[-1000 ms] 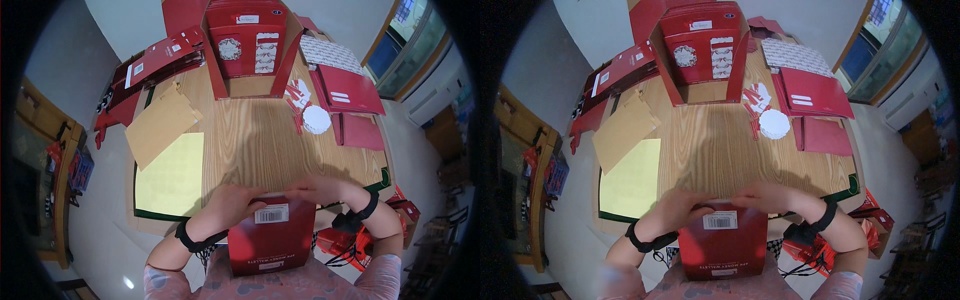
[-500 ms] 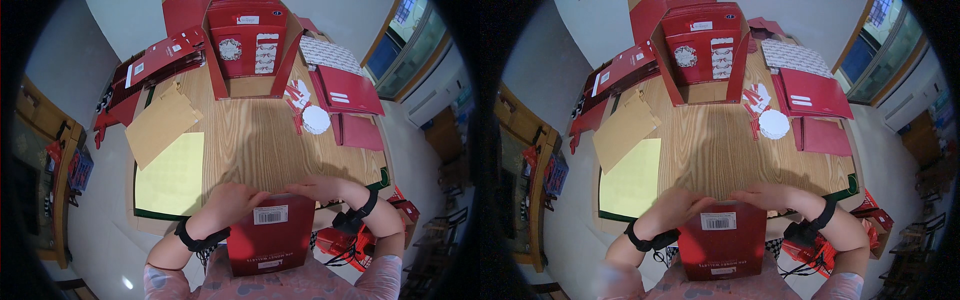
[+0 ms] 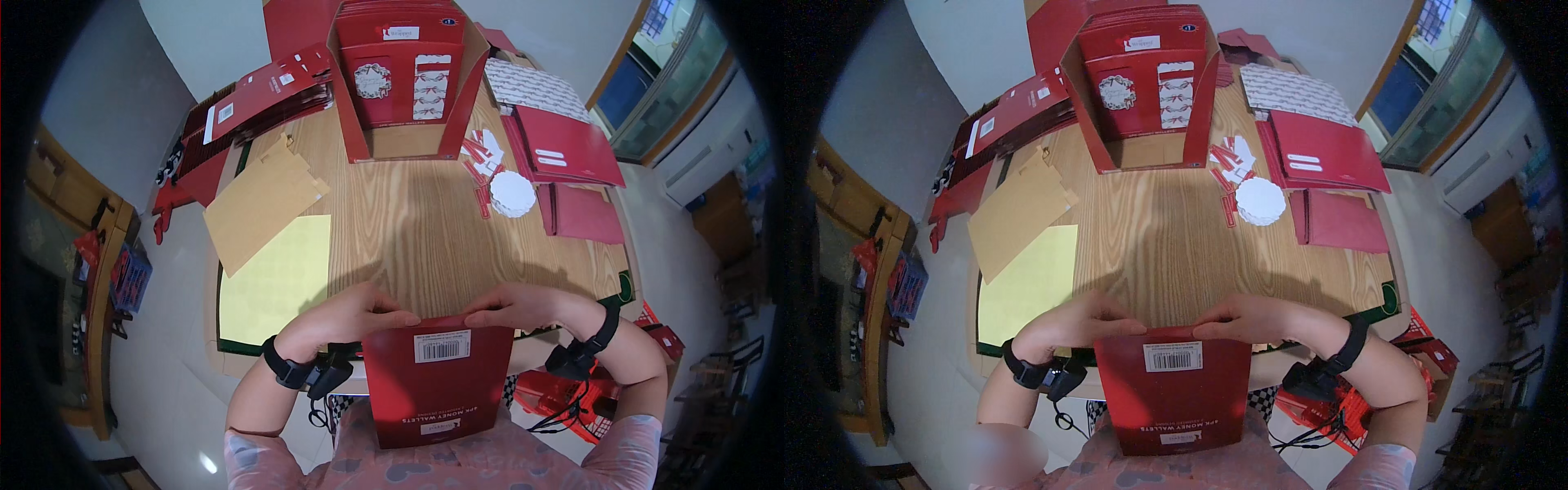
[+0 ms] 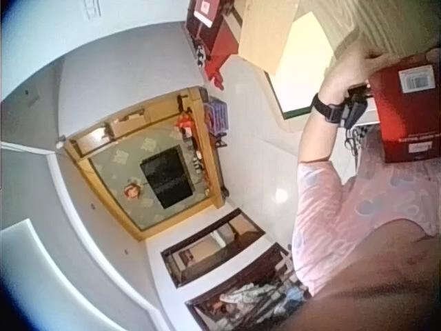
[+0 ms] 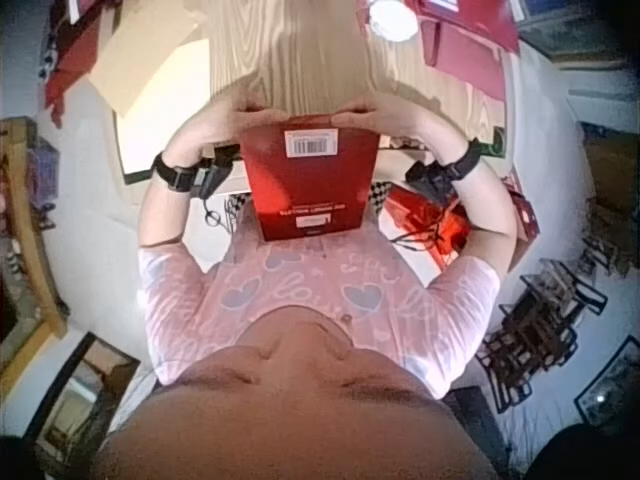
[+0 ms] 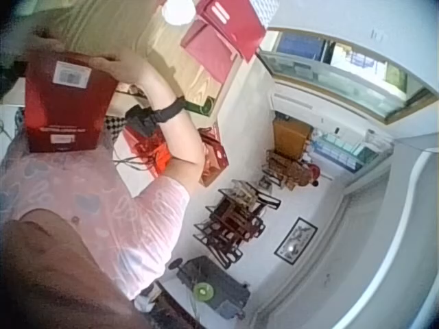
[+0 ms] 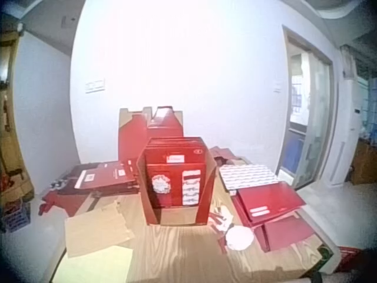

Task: Assembling red paper money wallets or folders at a table.

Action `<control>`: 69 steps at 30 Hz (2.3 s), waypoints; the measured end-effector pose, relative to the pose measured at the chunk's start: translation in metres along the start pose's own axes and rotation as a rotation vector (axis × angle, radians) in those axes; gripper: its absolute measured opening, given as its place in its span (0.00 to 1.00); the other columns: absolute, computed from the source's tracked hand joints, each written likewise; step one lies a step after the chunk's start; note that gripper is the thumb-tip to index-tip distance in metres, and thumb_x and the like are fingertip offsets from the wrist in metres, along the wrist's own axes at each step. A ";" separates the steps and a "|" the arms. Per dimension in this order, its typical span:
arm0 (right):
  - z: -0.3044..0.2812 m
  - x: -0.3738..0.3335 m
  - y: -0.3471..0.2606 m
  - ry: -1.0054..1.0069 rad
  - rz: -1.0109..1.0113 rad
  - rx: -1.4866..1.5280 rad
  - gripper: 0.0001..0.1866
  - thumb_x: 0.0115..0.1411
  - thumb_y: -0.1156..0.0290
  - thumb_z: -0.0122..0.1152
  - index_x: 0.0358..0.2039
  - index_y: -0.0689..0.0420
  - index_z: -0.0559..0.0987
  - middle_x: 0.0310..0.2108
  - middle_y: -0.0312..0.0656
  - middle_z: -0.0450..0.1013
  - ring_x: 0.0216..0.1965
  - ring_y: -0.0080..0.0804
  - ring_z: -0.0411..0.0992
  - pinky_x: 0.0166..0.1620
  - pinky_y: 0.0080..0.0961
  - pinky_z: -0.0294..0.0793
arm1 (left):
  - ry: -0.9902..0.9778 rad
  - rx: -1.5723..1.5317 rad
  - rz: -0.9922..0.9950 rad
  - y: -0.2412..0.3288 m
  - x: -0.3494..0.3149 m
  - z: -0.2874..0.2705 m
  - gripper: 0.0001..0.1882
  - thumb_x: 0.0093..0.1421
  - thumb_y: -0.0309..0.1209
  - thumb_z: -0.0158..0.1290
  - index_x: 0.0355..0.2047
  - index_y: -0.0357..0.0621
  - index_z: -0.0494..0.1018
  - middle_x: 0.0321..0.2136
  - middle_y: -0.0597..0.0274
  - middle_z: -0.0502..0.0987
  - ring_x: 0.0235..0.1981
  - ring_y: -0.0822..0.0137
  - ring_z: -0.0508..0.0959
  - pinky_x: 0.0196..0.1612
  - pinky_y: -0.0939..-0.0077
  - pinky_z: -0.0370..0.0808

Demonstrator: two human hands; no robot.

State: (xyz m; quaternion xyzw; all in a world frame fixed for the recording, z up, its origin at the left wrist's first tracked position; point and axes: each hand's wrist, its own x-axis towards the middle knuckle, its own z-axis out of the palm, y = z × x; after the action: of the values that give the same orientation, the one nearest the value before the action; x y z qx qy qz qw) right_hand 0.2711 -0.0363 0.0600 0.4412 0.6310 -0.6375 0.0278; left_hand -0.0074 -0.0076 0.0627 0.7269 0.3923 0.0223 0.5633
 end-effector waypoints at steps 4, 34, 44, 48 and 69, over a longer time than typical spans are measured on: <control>0.001 -0.001 -0.001 0.012 -0.064 -0.024 0.20 0.66 0.57 0.51 0.51 0.58 0.75 0.37 0.41 0.77 0.37 0.24 0.71 0.43 0.25 0.71 | -0.010 -0.175 0.014 -0.005 -0.003 0.006 0.19 0.59 0.43 0.57 0.34 0.35 0.79 0.19 0.61 0.77 0.22 0.77 0.73 0.27 0.79 0.69; 0.024 -0.005 -0.026 0.045 -0.218 -0.228 0.22 0.68 0.54 0.39 0.56 0.51 0.71 0.41 0.53 0.75 0.41 0.51 0.73 0.44 0.38 0.71 | 0.426 -0.655 0.072 -0.022 -0.053 0.060 0.19 0.54 0.16 0.56 0.47 0.35 0.73 0.28 0.64 0.79 0.32 0.74 0.79 0.36 0.81 0.77; 0.041 -0.005 -0.034 0.172 -0.333 -0.185 0.20 0.66 0.56 0.47 0.53 0.51 0.74 0.36 0.53 0.75 0.35 0.50 0.73 0.37 0.35 0.72 | 0.361 -0.573 0.023 0.001 -0.063 0.056 0.26 0.54 0.19 0.59 0.54 0.40 0.68 0.24 0.67 0.77 0.29 0.77 0.78 0.34 0.84 0.73; 0.036 -0.005 -0.044 0.150 -0.254 -0.178 0.19 0.65 0.56 0.49 0.48 0.54 0.77 0.33 0.52 0.76 0.32 0.47 0.74 0.36 0.33 0.72 | 0.350 -0.523 0.048 -0.003 -0.064 0.060 0.28 0.53 0.19 0.59 0.55 0.40 0.66 0.22 0.68 0.75 0.27 0.78 0.76 0.33 0.83 0.72; 0.030 0.012 -0.053 0.275 -0.374 -0.330 0.16 0.62 0.57 0.52 0.33 0.56 0.80 0.25 0.53 0.73 0.28 0.54 0.72 0.32 0.43 0.69 | 0.416 -0.461 0.039 0.002 -0.060 0.062 0.37 0.53 0.18 0.59 0.62 0.43 0.58 0.24 0.63 0.78 0.29 0.75 0.79 0.33 0.82 0.75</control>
State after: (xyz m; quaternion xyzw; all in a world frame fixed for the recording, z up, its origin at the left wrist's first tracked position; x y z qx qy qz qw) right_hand 0.2159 -0.0442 0.0886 0.3889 0.7945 -0.4545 -0.1049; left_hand -0.0177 -0.0931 0.0664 0.5671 0.4697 0.2696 0.6206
